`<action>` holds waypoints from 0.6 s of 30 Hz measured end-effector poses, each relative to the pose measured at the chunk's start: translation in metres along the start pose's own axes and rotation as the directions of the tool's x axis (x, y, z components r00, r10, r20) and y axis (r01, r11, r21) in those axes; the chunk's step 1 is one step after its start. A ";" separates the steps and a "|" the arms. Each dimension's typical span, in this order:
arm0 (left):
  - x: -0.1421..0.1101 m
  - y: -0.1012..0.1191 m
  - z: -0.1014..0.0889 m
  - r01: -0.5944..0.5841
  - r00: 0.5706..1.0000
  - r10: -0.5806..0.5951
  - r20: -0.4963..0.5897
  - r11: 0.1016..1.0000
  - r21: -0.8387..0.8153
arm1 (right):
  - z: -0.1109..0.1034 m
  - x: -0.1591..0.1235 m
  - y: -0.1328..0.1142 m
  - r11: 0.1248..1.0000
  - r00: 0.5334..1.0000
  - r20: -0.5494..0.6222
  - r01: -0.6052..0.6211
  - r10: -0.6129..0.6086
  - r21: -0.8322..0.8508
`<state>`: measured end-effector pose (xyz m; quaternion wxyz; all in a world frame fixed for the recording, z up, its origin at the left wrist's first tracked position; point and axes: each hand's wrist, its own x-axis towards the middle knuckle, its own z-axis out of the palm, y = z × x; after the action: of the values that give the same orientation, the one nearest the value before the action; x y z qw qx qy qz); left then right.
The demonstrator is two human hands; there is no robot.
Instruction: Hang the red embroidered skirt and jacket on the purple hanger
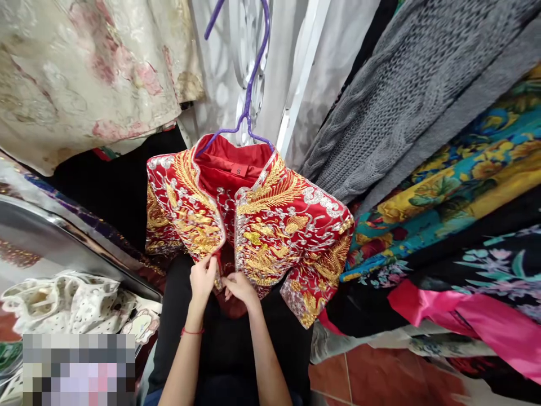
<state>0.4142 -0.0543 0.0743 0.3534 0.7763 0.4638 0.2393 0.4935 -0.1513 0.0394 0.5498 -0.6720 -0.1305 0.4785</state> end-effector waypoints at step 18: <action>0.008 0.046 -0.083 -0.265 0.859 -0.050 -0.509 0.809 -0.526 | -0.062 -0.078 -0.226 0.150 -0.100 -0.166 0.152 -0.981 -0.977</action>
<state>0.3851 -0.0350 0.1629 0.4251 0.5682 0.3976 0.5816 0.5819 -0.1623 0.2695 0.3535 -0.7663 -0.3183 -0.4318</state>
